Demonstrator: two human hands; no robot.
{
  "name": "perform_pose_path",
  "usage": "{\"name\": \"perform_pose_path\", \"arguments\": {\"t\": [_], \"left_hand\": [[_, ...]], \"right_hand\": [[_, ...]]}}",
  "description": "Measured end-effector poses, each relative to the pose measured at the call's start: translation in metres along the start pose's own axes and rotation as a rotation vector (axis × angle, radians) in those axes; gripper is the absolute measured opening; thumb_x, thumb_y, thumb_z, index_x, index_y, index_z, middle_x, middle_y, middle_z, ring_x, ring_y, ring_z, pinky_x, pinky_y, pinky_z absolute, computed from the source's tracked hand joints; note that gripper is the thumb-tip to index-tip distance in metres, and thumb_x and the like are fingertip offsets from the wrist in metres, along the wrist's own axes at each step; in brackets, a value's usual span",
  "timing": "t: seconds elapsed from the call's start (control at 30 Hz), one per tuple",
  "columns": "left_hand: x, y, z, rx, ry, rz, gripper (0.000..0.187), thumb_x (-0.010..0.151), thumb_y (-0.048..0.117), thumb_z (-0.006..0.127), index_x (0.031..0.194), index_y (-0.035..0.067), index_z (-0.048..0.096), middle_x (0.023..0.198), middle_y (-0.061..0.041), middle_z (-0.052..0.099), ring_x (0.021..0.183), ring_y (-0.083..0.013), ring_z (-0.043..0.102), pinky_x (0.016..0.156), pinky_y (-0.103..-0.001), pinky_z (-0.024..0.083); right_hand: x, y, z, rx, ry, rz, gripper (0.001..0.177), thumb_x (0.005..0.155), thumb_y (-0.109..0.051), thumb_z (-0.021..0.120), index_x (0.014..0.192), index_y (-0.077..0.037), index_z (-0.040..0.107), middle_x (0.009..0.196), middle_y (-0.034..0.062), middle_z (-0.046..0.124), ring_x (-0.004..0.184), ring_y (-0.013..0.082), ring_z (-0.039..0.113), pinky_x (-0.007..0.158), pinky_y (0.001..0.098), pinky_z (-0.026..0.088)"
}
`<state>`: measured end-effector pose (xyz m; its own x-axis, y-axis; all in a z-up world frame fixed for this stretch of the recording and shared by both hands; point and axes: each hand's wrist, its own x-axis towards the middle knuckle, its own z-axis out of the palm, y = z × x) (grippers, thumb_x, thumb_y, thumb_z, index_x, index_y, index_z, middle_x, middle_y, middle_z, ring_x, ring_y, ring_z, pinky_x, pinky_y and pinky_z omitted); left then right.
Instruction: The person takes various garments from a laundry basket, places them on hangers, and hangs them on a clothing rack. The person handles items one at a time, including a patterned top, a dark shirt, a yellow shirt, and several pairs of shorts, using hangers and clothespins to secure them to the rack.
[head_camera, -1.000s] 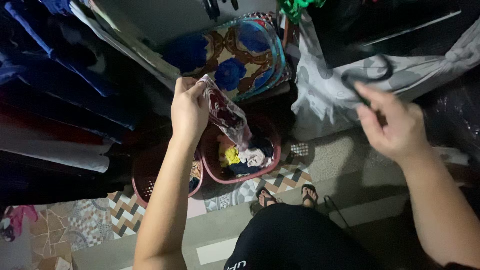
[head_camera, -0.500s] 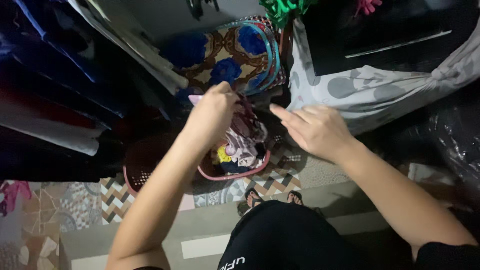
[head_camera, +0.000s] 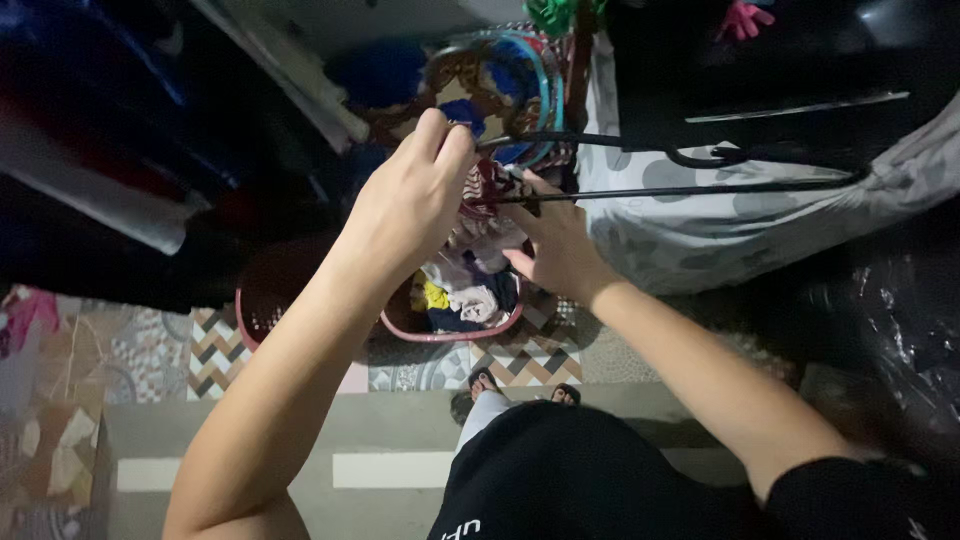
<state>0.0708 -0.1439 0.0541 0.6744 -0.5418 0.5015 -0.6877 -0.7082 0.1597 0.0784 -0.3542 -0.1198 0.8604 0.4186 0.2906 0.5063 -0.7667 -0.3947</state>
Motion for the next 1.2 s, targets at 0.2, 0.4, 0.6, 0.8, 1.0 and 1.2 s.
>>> {"name": "perform_pose_path", "arguments": {"t": [0.2,0.4,0.6,0.8,1.0,1.2], "left_hand": [[-0.032,-0.011,-0.003,0.088,0.006,-0.163,0.025,0.087,-0.003,0.06,0.111,-0.002,0.054,0.106,-0.019,0.053,0.098,-0.0383,0.062,0.08,-0.044,0.055],[-0.091,-0.068,0.004,0.259,0.006,-0.296,0.028,0.088,-0.004,0.06,0.115,0.0,0.058,0.107,-0.02,0.054,0.098,-0.0391,0.061,0.078,-0.046,0.053],[-0.14,-0.103,0.028,0.307,-0.021,-0.317,0.039,0.079,-0.004,0.06,0.118,0.002,0.059,0.108,-0.02,0.054,0.099,-0.039,0.059,0.081,-0.046,0.053],[-0.154,-0.088,0.039,0.154,0.062,-0.354,0.025,0.087,-0.002,0.064,0.112,0.004,0.063,0.107,-0.018,0.058,0.094,-0.0375,0.063,0.075,-0.045,0.054],[-0.164,-0.073,0.037,-0.179,0.16,-0.288,0.014,0.099,0.003,0.068,0.112,0.002,0.065,0.109,-0.017,0.059,0.091,-0.0372,0.065,0.074,-0.043,0.054],[-0.173,-0.058,0.047,-0.277,0.27,-0.128,0.014,0.101,0.003,0.073,0.111,0.0,0.063,0.109,-0.018,0.059,0.092,-0.0356,0.062,0.077,-0.041,0.054]], "right_hand": [[0.009,0.035,0.01,-0.207,-0.533,0.118,0.059,0.079,-0.042,0.082,0.132,-0.02,0.065,0.166,0.0121,0.019,0.151,0.0342,0.021,0.115,0.0582,0.026],[-0.001,0.064,-0.059,-0.275,-0.439,0.133,0.043,0.088,-0.049,0.07,0.121,-0.023,0.073,0.158,0.0051,0.042,0.143,0.0298,0.036,0.115,0.0609,0.02],[-0.014,0.028,-0.106,-0.415,-0.092,-0.107,0.018,0.086,-0.028,0.071,0.102,-0.019,0.075,0.141,0.0018,0.064,0.132,0.0246,0.055,0.111,0.0628,0.03],[-0.02,-0.047,-0.088,-0.078,0.109,-0.224,0.028,0.092,-0.013,0.069,0.119,-0.007,0.068,0.129,0.0048,0.071,0.108,0.0289,0.068,0.102,0.0479,0.048],[-0.066,-0.08,-0.076,0.104,0.334,0.014,0.033,0.097,-0.015,0.072,0.125,0.0,0.063,0.111,0.0141,0.071,0.097,0.0353,0.07,0.082,0.044,0.055],[-0.136,-0.099,-0.072,0.169,0.3,0.283,0.012,0.102,-0.012,0.072,0.111,-0.005,0.072,0.09,0.0083,0.072,0.071,0.0186,0.065,0.062,0.033,0.048]]}}
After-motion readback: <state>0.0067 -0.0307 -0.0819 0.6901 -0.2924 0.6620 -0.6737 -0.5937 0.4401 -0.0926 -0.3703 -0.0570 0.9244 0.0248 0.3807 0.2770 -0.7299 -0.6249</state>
